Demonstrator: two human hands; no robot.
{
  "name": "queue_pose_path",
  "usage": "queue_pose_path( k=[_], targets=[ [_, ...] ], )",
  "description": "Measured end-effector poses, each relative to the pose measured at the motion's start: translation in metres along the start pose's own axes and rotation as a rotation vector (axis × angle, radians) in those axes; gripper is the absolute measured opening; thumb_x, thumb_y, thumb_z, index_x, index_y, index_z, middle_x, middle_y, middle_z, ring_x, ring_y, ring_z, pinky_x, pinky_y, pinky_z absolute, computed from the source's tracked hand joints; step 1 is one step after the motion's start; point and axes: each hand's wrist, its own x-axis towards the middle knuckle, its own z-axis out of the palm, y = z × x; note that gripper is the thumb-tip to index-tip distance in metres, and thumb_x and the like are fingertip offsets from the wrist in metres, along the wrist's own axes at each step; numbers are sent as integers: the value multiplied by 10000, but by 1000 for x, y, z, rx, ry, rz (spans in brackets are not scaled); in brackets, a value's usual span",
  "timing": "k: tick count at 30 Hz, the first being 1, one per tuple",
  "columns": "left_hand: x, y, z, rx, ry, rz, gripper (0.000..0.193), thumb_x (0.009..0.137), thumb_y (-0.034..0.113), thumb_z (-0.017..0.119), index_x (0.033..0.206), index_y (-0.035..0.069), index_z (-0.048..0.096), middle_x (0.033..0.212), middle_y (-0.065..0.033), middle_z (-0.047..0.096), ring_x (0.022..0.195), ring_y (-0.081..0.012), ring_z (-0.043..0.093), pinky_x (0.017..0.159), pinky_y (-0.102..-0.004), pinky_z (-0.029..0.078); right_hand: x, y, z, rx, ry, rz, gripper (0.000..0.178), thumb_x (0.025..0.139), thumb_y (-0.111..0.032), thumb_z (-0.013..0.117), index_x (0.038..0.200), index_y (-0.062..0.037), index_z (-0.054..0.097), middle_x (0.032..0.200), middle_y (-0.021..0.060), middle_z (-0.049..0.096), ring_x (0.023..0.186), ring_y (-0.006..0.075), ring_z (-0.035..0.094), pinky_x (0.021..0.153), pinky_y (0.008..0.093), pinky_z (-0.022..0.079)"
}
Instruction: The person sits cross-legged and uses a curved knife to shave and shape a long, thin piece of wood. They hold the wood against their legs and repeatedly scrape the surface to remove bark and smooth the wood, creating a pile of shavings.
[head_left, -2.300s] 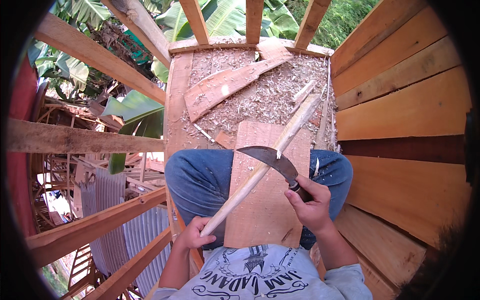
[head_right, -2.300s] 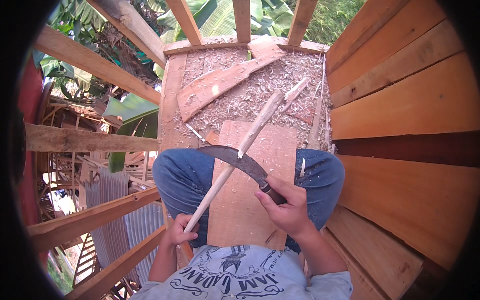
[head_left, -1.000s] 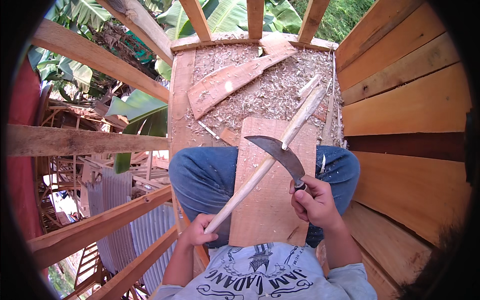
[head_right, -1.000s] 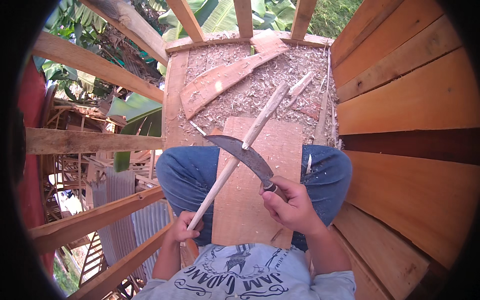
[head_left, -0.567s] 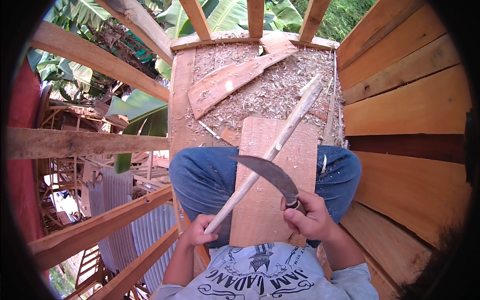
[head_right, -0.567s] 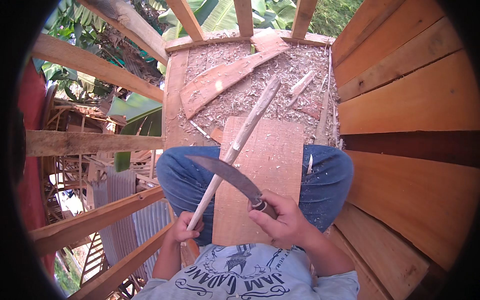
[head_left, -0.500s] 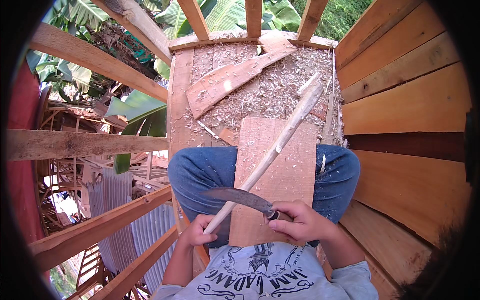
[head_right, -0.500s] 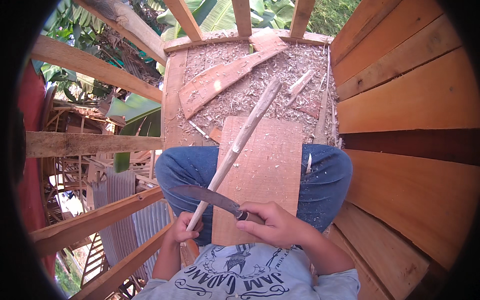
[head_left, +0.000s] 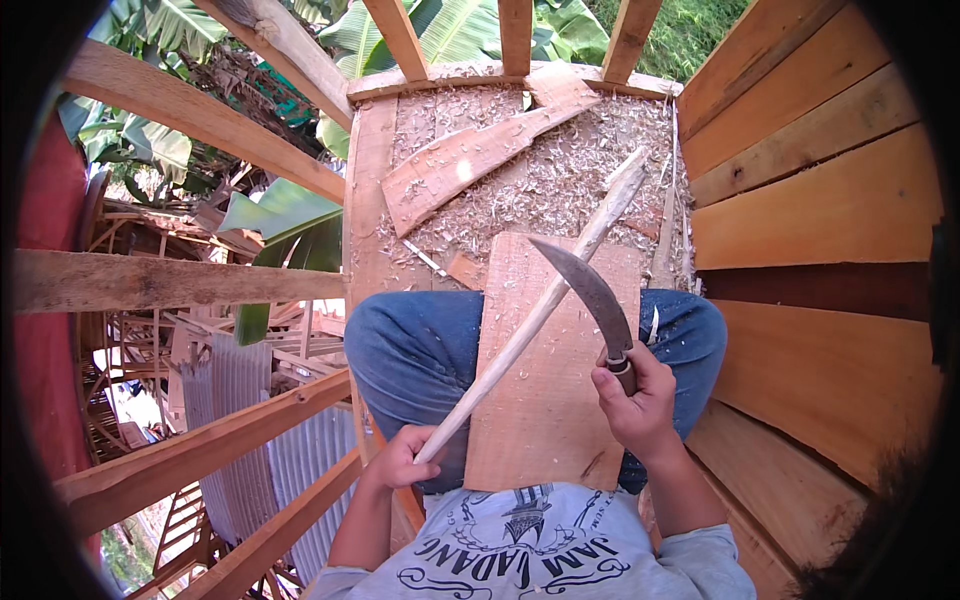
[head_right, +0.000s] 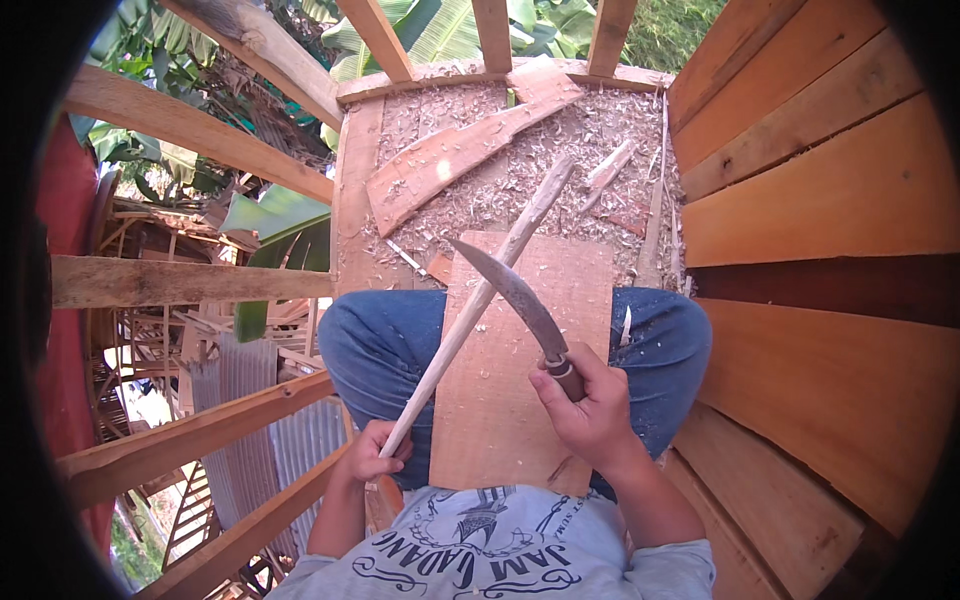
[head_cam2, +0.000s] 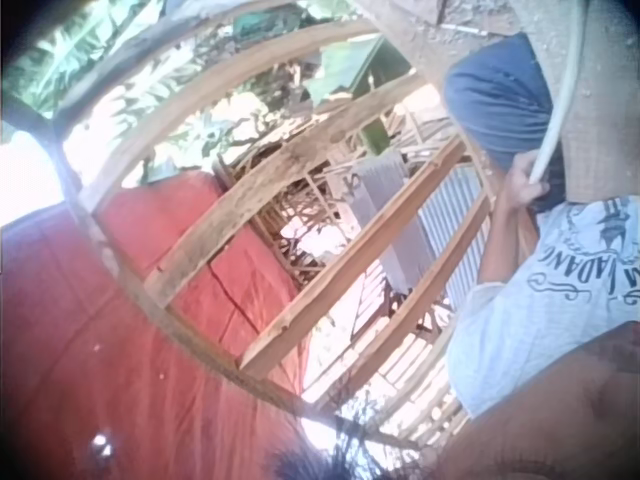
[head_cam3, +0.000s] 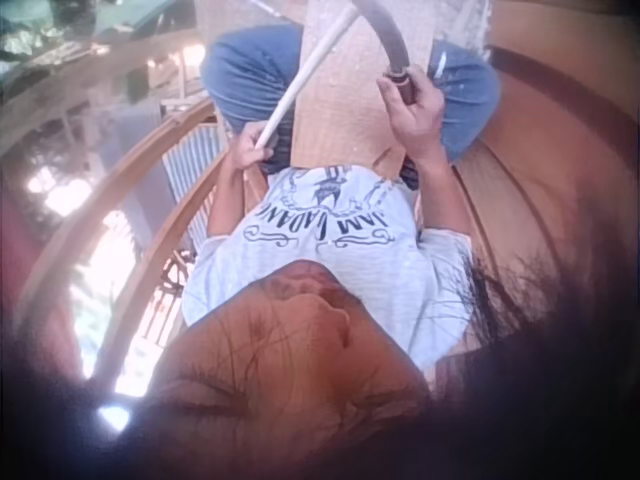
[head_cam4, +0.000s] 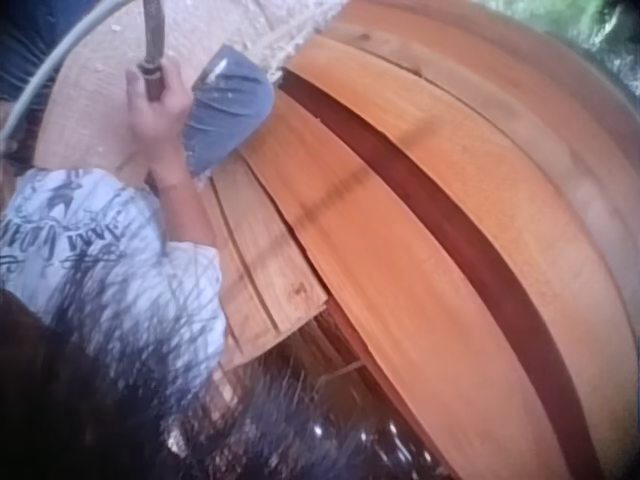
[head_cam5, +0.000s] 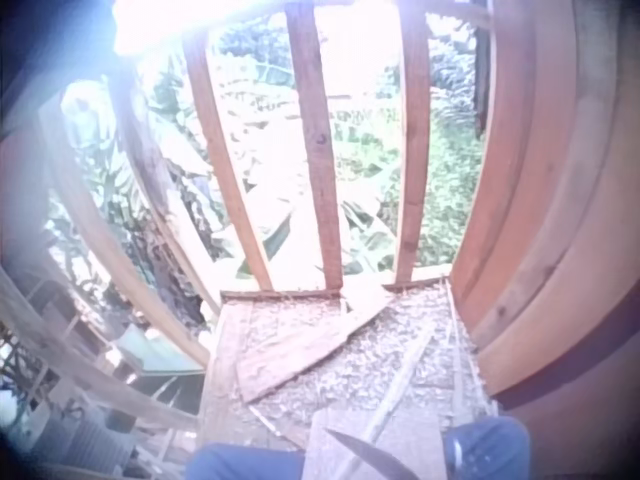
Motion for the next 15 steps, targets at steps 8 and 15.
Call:
queue_pose_path(
  k=[8, 15],
  targets=[
    [2, -5, -1, 7, -17, 25, 149, 662, 57, 601, 774, 20, 510, 596, 54, 411, 522, -45, 354, 472, -223, 279, -2, -23, -8, 318, -692, 397, 159, 934, -170, 516, 922, -12, 505, 566, 8, 465, 405, 49, 406, 355, 209, 324],
    [4, 9, 10, 45, 81, -10, 253, 628, 56, 637, 628, 71, 385, 541, 19, 371, 474, -81, 332, 439, -257, 245, 14, -18, -31, 415, -277, 309, 193, 943, -167, 503, 970, 20, 544, 569, 6, 467, 386, 47, 424, 341, 201, 327]
  ],
)
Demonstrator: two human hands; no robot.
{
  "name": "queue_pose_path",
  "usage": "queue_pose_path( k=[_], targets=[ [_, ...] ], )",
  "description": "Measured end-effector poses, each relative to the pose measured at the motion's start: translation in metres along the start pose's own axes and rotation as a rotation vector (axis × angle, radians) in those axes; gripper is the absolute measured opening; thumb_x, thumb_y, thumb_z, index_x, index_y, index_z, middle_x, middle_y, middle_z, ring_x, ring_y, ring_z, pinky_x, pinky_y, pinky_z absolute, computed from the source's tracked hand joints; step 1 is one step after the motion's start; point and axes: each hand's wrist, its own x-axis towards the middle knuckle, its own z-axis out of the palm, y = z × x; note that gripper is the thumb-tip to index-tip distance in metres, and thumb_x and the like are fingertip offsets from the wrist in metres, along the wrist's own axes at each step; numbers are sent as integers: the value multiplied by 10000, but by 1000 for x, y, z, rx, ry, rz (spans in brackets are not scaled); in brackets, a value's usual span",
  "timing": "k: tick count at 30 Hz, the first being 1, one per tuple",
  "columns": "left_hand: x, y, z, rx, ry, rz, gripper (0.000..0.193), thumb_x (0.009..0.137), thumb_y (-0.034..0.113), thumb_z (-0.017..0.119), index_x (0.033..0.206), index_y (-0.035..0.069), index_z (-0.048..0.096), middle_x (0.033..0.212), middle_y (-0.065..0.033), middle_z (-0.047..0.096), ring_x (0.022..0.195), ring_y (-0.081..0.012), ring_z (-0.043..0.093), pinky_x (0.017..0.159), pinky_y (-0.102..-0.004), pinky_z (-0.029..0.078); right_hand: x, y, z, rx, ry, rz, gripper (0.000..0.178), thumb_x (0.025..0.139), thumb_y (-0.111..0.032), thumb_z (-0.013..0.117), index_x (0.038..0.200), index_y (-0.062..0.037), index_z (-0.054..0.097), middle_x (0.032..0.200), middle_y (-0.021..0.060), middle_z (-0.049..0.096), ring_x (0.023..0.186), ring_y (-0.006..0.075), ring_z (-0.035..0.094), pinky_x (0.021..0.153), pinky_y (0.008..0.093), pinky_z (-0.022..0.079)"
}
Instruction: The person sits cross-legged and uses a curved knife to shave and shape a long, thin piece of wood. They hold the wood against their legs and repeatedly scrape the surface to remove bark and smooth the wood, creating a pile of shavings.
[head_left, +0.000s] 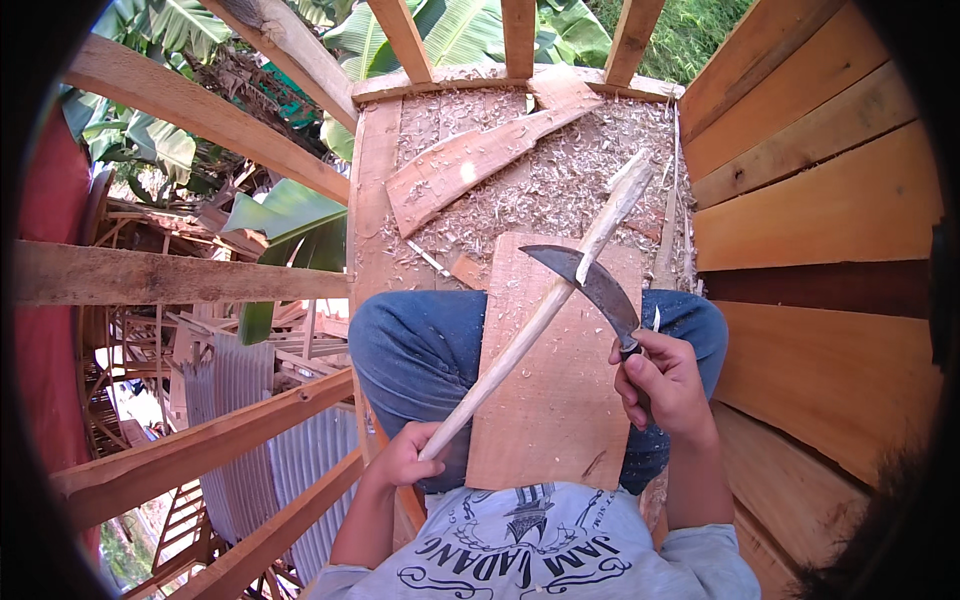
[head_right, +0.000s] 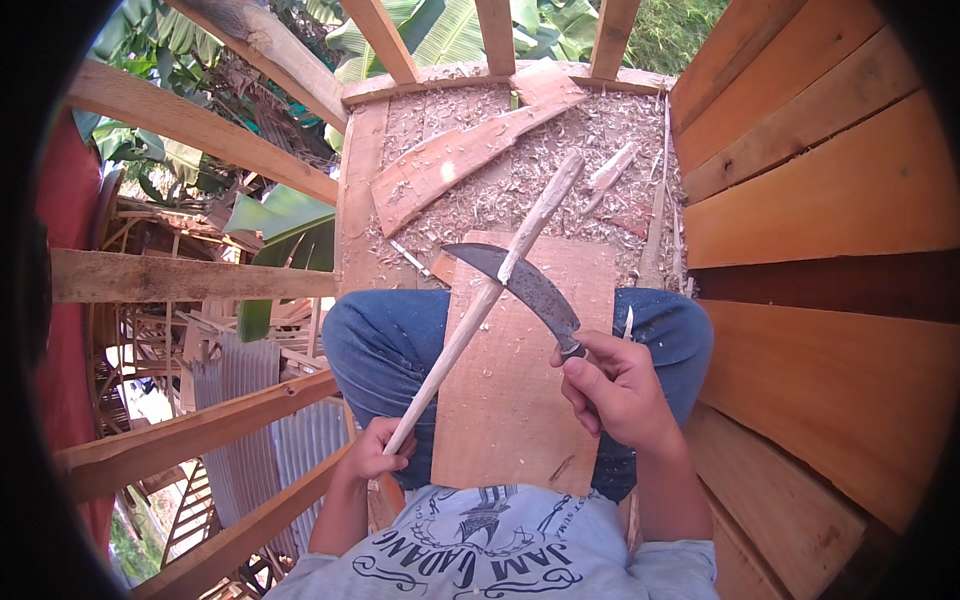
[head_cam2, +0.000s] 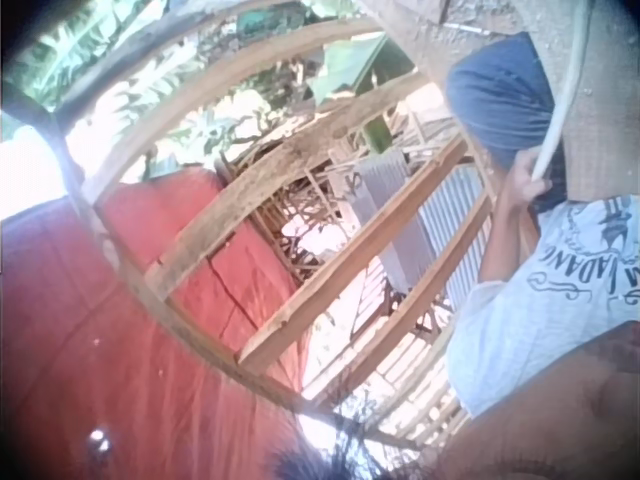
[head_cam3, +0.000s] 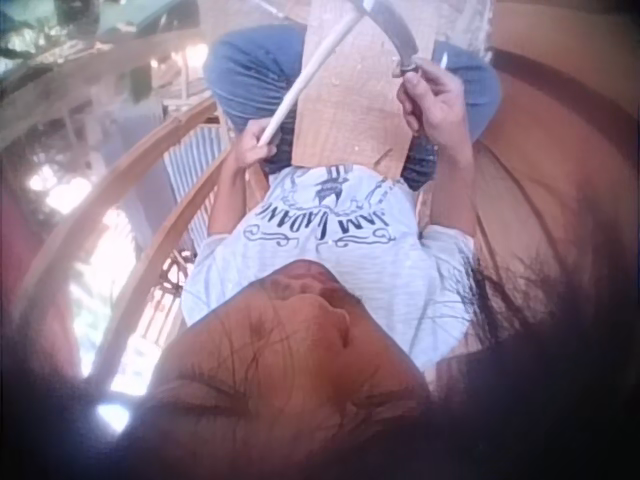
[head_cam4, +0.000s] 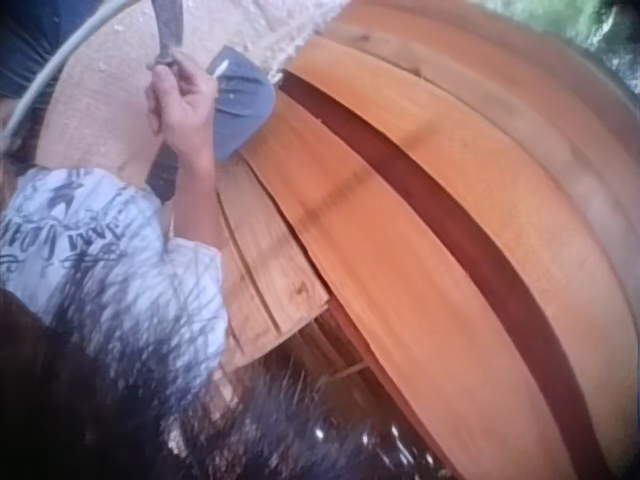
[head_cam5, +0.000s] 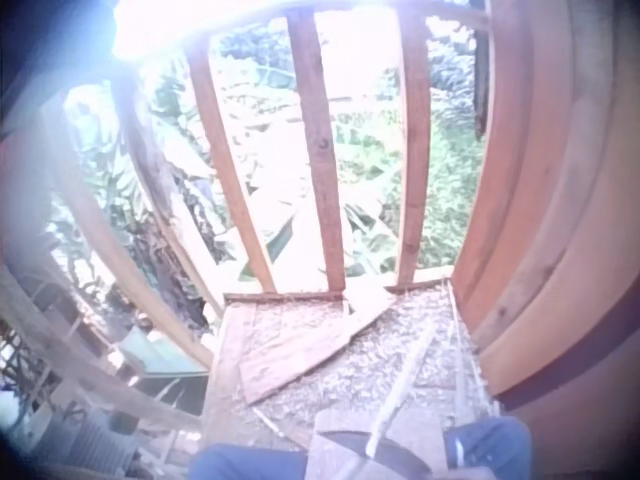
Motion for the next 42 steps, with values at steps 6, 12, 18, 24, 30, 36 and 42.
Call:
queue_pose_path(
  k=[6, 12, 18, 24, 30, 36, 42],
  targets=[
    [2, 2, -1, 4, -23, 2, 240, 615, 40, 617, 624, 74, 379, 539, 18, 370, 471, -80, 325, 438, -256, 243, -5, 3, 8, -55, 69, -35, 189, 923, -157, 545, 980, 21, 569, 549, -2, 486, 408, 39, 434, 370, 192, 323],
    [0, -2, -5, -35, -51, -11, 238, 624, 36, 613, 625, 75, 379, 542, 18, 369, 471, -81, 324, 437, -257, 243, -4, 14, 14, -384, 251, -192, 170, 873, -125, 614, 964, 19, 600, 543, -24, 497, 481, 14, 442, 439, 198, 329],
    [1, -4, -6, -24, -62, -5, 242, 631, 35, 618, 626, 77, 380, 545, 17, 373, 471, -82, 325, 438, -256, 244, -2, 18, 12, -461, 261, -236, 151, 864, -116, 620, 939, 15, 603, 552, -27, 496, 483, 10, 409, 442, 206, 317],
    [-1, -6, -7, -7, -51, 2, 238, 627, 31, 615, 627, 78, 382, 546, 19, 378, 476, -78, 332, 439, -253, 246, -8, -8, 16, -112, -193, 239, 182, 922, -161, 545, 971, 9, 586, 580, -23, 493, 438, 27, 421, 401, 200, 326],
    [4, 9, 3, 43, -23, 1, 227, 608, 21, 607, 644, 76, 390, 546, 20, 374, 480, -78, 331, 441, -252, 250, -1, -10, -8, -106, 73, -11, 198, 937, -176, 515, 938, 15, 565, 541, -4, 464, 377, 39, 400, 349, 189, 313],
    [1, 5, -1, 26, -19, -44, 221, 598, 17, 599, 647, 76, 392, 545, 23, 371, 480, -78, 332, 441, -253, 247, -4, -7, 3, -157, 122, -14, 160, 908, -133, 560, 952, 21, 572, 539, -12, 489, 413, 22, 414, 385, 195, 313],
    [-1, -9, -14, -29, -115, -22, 236, 632, 8, 575, 866, -1, 545, 596, 56, 414, 521, -37, 356, 471, -222, 279, -1, 9, 6, -500, 292, -186, 182, 851, -109, 638, 962, 28, 593, 556, -8, 519, 495, 22, 443, 453, 216, 336]
  ],
)
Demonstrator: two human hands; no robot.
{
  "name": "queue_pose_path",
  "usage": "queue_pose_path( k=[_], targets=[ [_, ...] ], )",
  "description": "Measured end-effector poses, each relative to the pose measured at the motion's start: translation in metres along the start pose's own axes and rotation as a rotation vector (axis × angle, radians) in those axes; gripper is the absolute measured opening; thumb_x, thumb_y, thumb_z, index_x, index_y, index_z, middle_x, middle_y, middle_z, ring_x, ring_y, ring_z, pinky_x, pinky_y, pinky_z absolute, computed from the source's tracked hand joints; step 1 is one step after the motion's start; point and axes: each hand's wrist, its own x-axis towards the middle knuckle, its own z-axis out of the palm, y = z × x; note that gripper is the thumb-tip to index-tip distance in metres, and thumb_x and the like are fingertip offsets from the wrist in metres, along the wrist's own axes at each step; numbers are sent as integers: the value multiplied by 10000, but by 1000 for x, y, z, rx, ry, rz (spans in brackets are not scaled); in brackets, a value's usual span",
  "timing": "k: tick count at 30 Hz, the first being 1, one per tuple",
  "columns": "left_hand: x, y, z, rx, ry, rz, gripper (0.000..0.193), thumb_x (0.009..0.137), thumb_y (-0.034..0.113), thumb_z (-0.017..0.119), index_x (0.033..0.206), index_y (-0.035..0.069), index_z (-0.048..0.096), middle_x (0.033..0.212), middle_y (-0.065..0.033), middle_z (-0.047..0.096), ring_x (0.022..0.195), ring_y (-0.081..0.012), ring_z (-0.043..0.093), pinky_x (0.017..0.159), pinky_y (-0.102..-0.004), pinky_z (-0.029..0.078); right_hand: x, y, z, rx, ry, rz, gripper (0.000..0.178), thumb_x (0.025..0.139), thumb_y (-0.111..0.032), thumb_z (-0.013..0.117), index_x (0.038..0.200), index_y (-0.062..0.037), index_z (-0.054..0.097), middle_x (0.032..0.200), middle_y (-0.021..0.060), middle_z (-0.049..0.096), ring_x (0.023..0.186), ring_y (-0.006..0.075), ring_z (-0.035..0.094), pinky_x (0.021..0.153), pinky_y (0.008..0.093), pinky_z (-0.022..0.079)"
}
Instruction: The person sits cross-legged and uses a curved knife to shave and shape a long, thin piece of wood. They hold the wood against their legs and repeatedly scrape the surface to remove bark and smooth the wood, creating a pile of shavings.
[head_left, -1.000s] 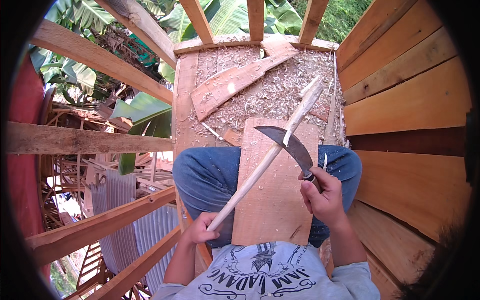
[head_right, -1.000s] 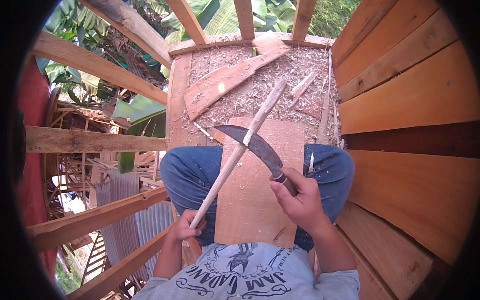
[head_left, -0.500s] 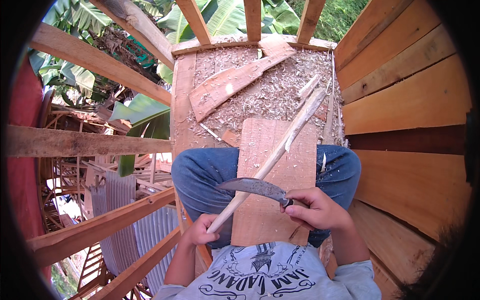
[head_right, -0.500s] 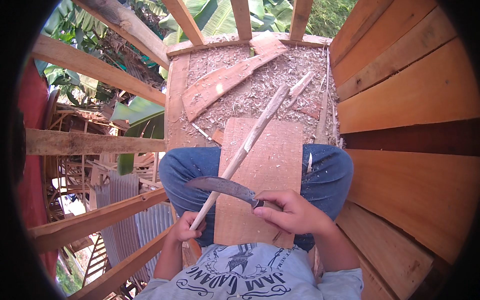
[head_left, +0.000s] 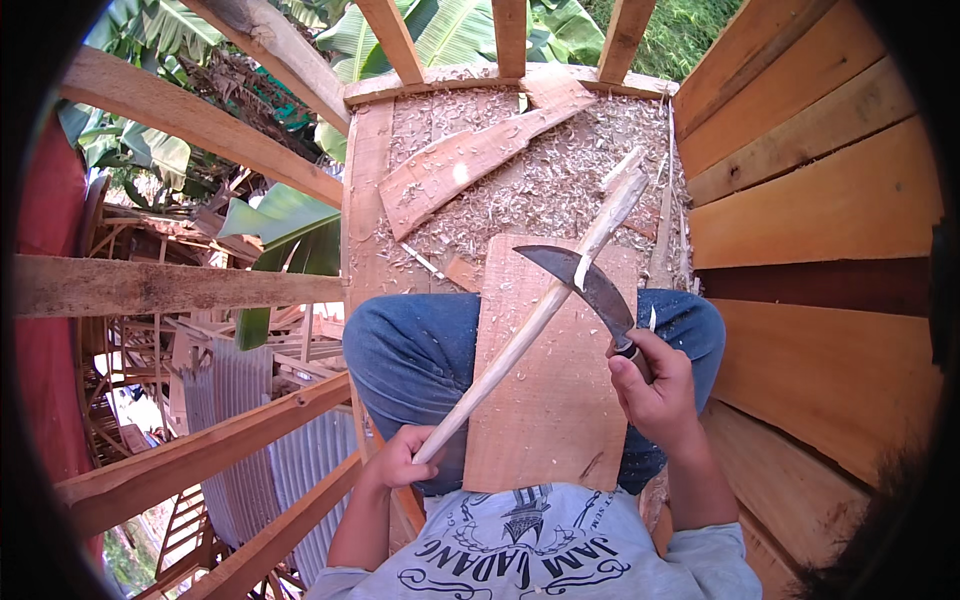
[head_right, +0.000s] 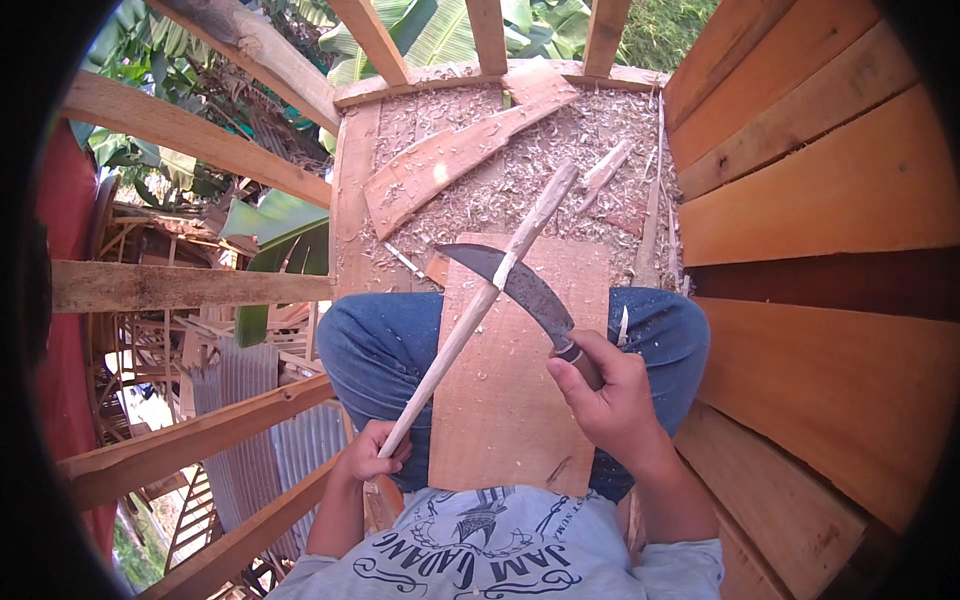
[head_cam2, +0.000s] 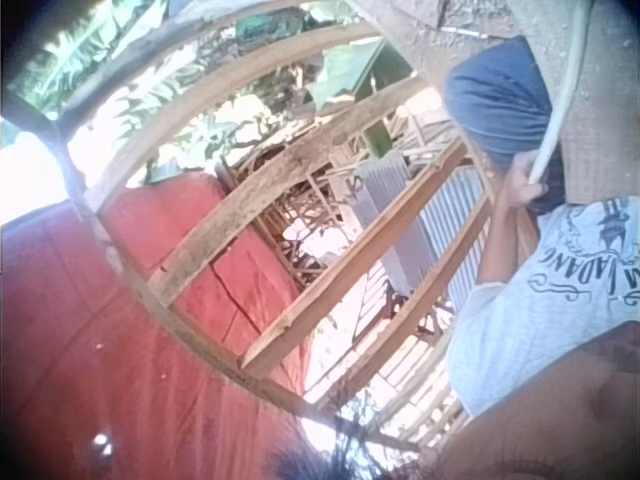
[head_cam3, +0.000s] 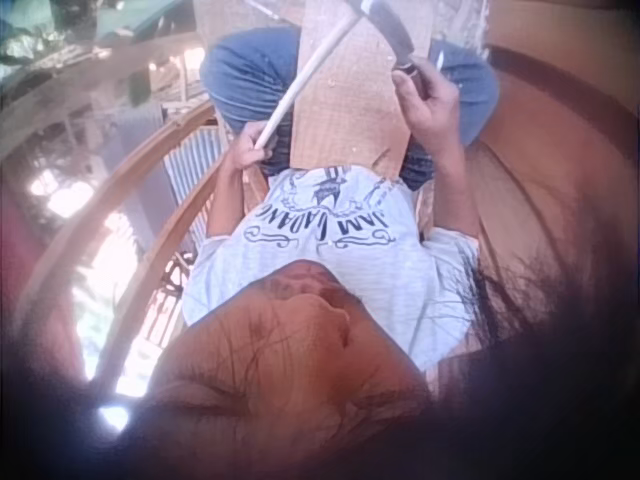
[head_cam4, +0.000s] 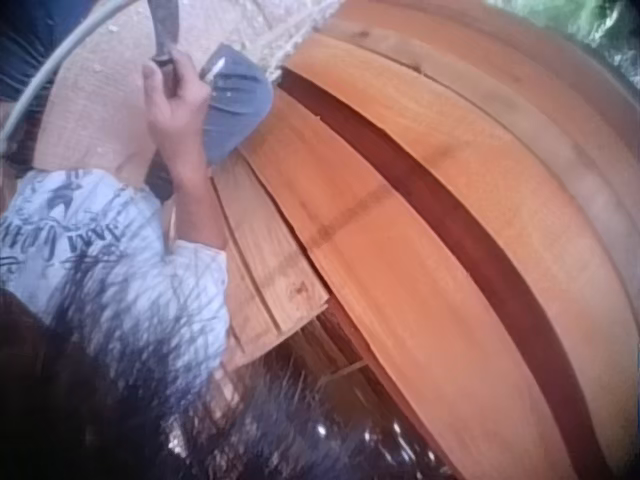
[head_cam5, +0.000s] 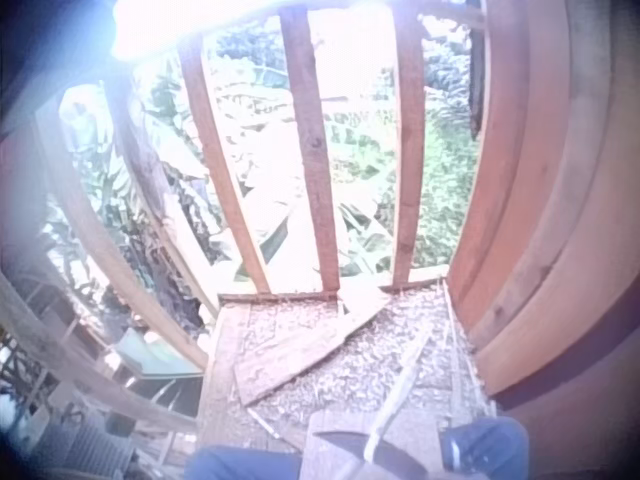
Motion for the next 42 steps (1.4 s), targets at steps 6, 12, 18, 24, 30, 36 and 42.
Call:
queue_pose_path(
  k=[6, 12, 18, 24, 30, 36, 42],
  targets=[
    [0, -1, -1, -21, -11, 15, 233, 637, 3, 569, 869, -3, 544, 592, 56, 404, 518, -36, 352, 465, -221, 275, 1, -4, 3, -110, 23, -102, 190, 842, -104, 651, 965, 28, 593, 573, 14, 536, 509, 29, 467, 463, 216, 361],
    [-1, 1, 0, -14, -17, 10, 213, 644, 5, 569, 855, -5, 540, 594, 58, 401, 517, -36, 346, 464, -221, 273, -1, 0, 3, -164, 26, -166, 208, 828, -95, 669, 971, 30, 582, 576, 23, 531, 510, 34, 469, 458, 212, 365],
    [-1, -1, -1, -30, -20, 11, 189, 642, 11, 570, 827, 1, 531, 590, 57, 397, 515, -38, 343, 461, -226, 266, -3, 0, 6, -194, 37, -232, 216, 826, -112, 677, 966, 26, 588, 579, 20, 512, 499, 53, 442, 457, 221, 359],
    [-1, -3, 1, 8, 8, 31, 184, 639, 25, 569, 817, 3, 528, 590, 54, 402, 514, -46, 342, 462, -232, 269, -4, -14, 5, -25, -540, 36, 251, 853, -171, 647, 1021, 12, 605, 569, 39, 485, 550, 75, 441, 518, 258, 382],
    [4, 13, 15, 68, 104, 2, 197, 588, 4, 588, 648, 60, 409, 550, 10, 384, 483, -82, 333, 445, -258, 251, 5, -15, -16, 356, -125, 164, 170, 929, -141, 534, 893, 18, 581, 539, -5, 479, 373, 29, 410, 327, 188, 283],
    [3, 9, 11, 82, 93, 5, 204, 580, 5, 581, 630, 72, 395, 538, 18, 379, 475, -76, 337, 437, -256, 249, -1, -17, -11, 371, -217, 218, 156, 911, -140, 565, 907, 15, 554, 530, -17, 479, 396, 37, 430, 357, 200, 305],
    [5, 14, 14, 58, 90, 11, 218, 575, 7, 583, 622, 75, 381, 530, 20, 375, 465, -77, 331, 430, -257, 244, -5, 2, 3, -37, 49, -35, 184, 850, -115, 648, 937, 28, 572, 535, 4, 493, 476, 34, 446, 424, 217, 328]
  ],
)
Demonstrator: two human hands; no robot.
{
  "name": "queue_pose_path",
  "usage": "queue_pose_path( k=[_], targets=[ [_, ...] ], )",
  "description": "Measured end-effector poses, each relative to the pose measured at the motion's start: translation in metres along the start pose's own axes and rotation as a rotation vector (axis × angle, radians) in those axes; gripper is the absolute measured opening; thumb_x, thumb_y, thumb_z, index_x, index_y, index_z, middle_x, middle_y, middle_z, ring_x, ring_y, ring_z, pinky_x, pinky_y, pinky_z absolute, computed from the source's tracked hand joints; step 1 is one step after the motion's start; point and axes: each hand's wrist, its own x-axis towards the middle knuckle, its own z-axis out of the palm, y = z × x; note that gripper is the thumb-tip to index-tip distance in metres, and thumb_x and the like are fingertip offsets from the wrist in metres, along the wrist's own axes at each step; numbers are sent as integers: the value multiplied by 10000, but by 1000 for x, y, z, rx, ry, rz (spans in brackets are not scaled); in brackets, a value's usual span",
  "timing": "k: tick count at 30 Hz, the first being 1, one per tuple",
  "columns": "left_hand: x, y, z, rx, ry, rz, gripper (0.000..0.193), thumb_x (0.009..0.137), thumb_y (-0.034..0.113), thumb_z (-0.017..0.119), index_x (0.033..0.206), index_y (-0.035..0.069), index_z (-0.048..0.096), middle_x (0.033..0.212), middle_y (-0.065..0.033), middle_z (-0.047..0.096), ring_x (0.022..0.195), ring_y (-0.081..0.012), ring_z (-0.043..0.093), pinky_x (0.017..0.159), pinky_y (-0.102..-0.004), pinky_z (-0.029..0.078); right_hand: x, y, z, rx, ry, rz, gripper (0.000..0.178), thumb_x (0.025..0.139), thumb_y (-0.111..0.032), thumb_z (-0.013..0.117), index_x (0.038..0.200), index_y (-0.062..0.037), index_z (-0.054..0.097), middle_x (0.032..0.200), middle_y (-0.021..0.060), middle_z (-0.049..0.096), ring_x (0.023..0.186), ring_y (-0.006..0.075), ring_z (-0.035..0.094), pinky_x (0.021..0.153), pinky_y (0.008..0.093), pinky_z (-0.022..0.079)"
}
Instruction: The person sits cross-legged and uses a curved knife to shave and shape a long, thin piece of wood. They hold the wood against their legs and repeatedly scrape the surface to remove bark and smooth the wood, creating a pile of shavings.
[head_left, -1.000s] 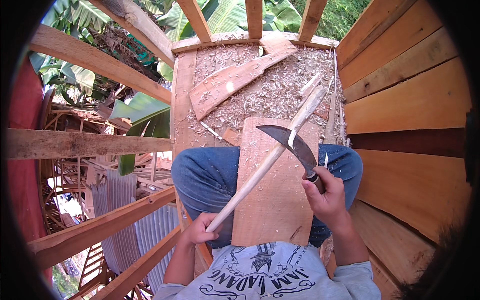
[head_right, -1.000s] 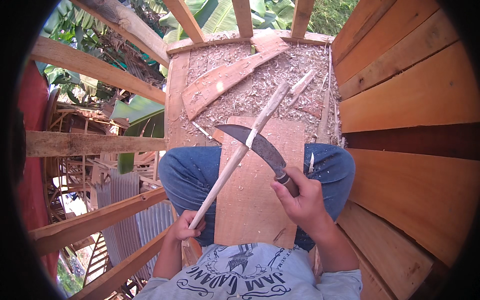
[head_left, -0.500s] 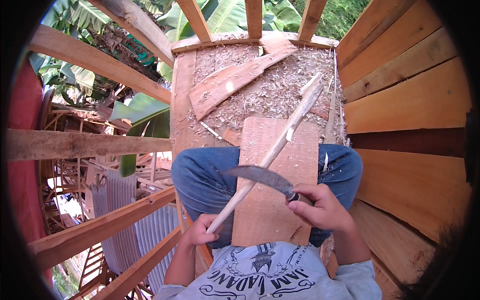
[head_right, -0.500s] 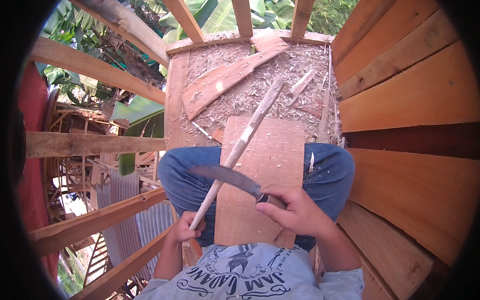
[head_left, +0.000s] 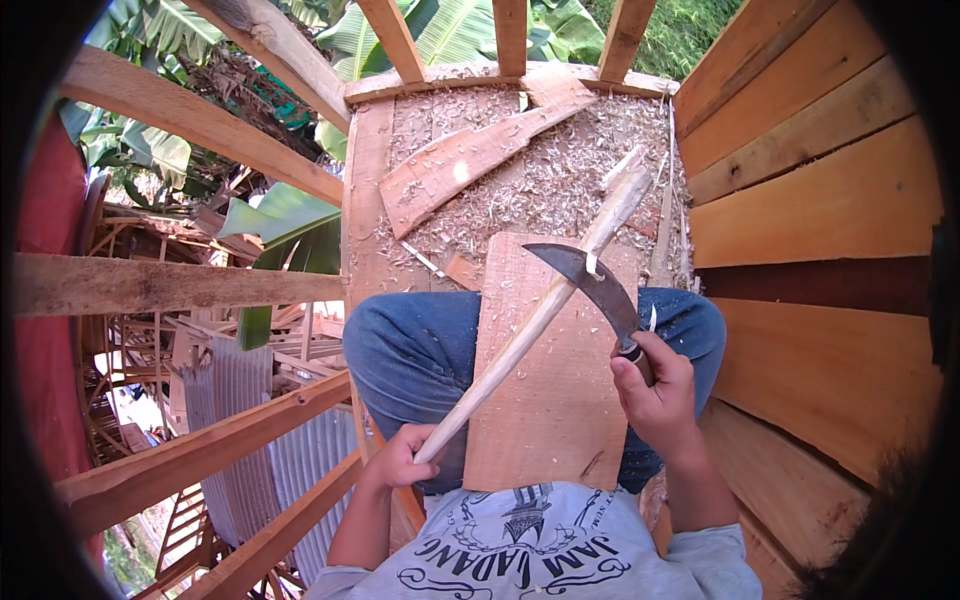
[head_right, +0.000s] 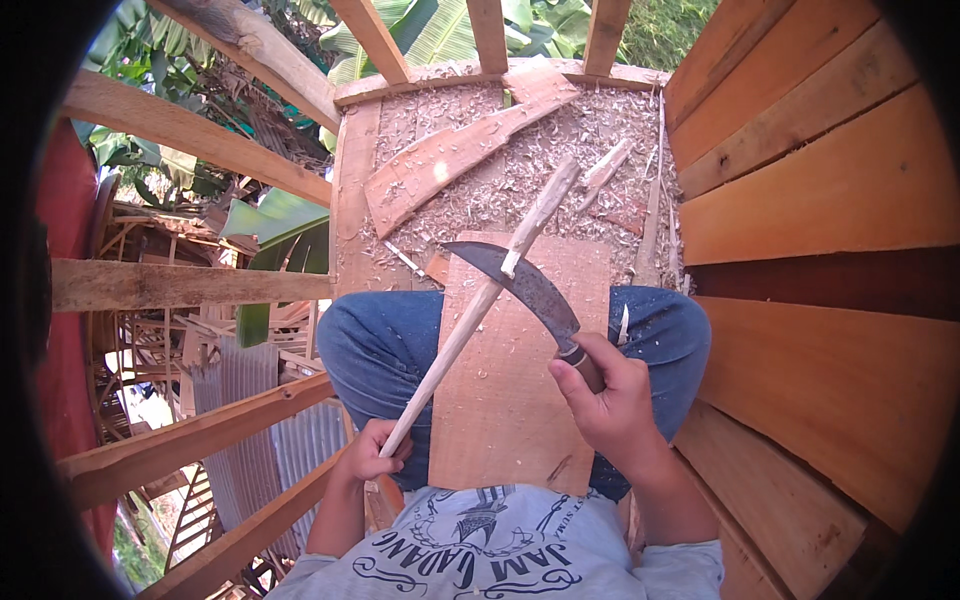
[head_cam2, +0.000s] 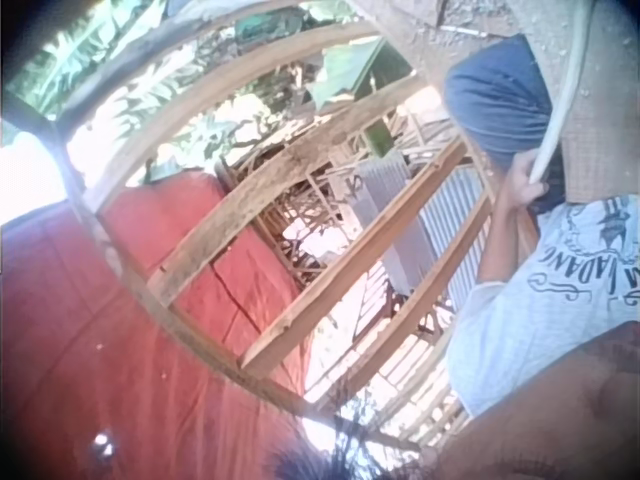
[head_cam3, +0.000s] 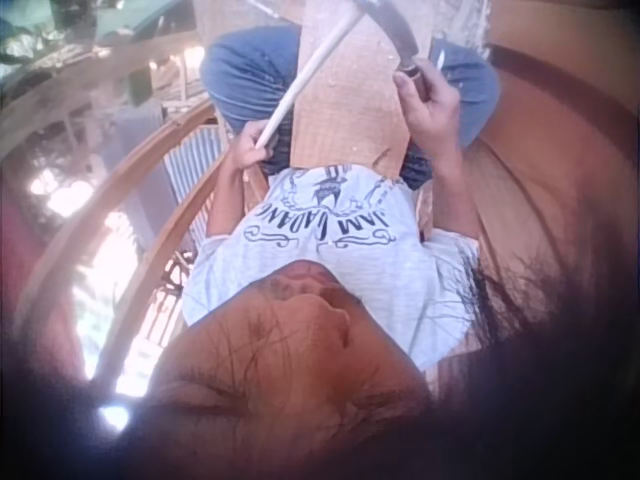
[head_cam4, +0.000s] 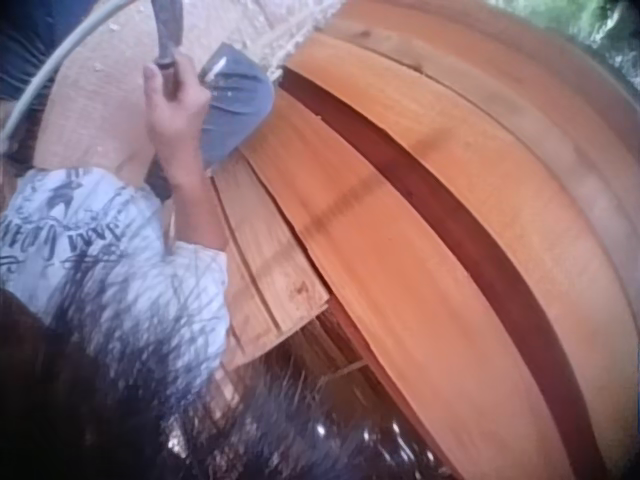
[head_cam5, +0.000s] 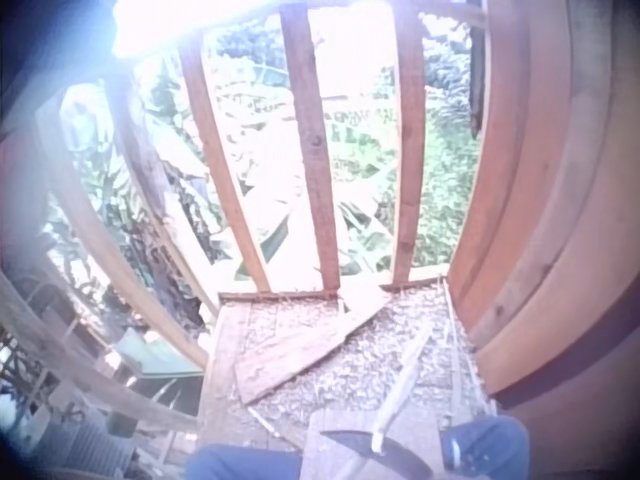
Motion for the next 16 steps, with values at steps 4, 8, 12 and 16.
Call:
queue_pose_path(
  k=[4, 8, 12, 16],
  targets=[
    [-1, -1, -1, -5, -8, -17, 219, 578, 10, 584, 623, 77, 380, 533, 20, 377, 467, -78, 330, 431, -256, 242, 4, 2, 10, -262, 197, -378, 177, 831, -89, 664, 933, 26, 575, 549, 19, 483, 496, 29, 408, 438, 212, 322],
    [-3, -5, -1, -32, 14, -30, 216, 584, 12, 584, 627, 81, 384, 535, 21, 377, 471, -78, 333, 432, -254, 243, 3, -12, -5, -71, -151, 6, 194, 840, -130, 661, 930, 21, 578, 592, 32, 508, 513, 46, 423, 461, 229, 350],
    [-1, -5, 2, 82, 30, 34, 204, 585, 12, 580, 636, 75, 393, 539, 18, 390, 475, -80, 344, 433, -255, 255, 3, -21, -7, 31, -551, 56, 205, 864, -173, 634, 939, 12, 586, 601, 37, 506, 540, 53, 428, 491, 246, 365],
    [-2, -2, 4, 113, 38, 40, 189, 590, 17, 574, 636, 63, 397, 534, 9, 402, 472, -85, 354, 433, -263, 268, 2, -8, -12, 366, -453, 325, 209, 908, -216, 588, 1061, -79, 628, 624, 2, 538, 545, 70, 473, 515, 236, 403]
  ],
)
